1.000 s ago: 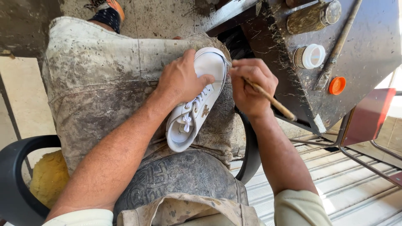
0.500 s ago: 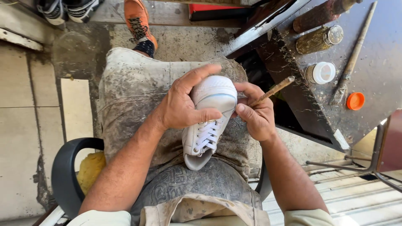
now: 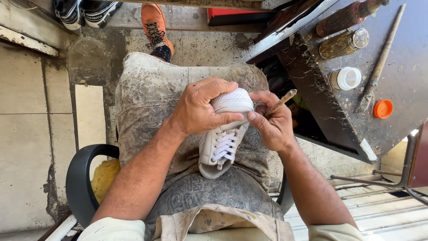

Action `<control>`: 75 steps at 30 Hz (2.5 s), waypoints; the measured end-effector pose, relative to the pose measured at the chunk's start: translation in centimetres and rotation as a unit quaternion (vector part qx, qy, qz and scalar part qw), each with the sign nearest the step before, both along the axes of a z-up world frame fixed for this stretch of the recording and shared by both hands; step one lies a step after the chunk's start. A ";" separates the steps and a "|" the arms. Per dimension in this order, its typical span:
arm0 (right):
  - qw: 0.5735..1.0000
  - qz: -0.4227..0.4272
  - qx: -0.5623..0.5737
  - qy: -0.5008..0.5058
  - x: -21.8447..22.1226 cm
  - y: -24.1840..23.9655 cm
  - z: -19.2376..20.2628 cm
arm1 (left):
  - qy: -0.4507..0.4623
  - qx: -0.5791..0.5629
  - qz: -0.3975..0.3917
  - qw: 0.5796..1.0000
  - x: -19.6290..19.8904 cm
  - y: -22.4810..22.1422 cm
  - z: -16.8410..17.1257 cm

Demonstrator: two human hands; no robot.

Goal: Repairing a white sneaker by applying a white substance with a brush and refining the edges with a small hand tool.

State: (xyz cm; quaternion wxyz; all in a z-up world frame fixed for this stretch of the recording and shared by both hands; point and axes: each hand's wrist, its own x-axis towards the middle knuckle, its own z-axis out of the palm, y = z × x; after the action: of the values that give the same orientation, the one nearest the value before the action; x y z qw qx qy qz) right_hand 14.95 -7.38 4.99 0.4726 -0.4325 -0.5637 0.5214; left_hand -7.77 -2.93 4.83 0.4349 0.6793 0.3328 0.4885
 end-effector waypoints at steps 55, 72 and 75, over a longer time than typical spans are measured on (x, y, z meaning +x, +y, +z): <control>0.678 -0.388 -0.259 -0.568 28.5 1.7 3.1 | 0.039 0.026 0.079 0.996 -1.3 0.4 -4.1; 0.909 -0.249 0.117 -0.314 20.3 -4.2 1.9 | 0.213 -0.234 0.125 0.940 -2.6 4.0 -15.1; 0.984 0.023 -0.176 0.032 18.4 -8.9 -4.7 | 0.212 -0.203 0.134 0.947 -7.6 10.0 -21.9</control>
State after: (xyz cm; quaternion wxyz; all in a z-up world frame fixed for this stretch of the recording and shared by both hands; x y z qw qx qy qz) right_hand 33.35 -16.24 0.33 0.3944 -0.4787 -0.4578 0.6369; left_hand -15.38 7.06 -17.10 0.4136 0.6139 0.5971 0.3092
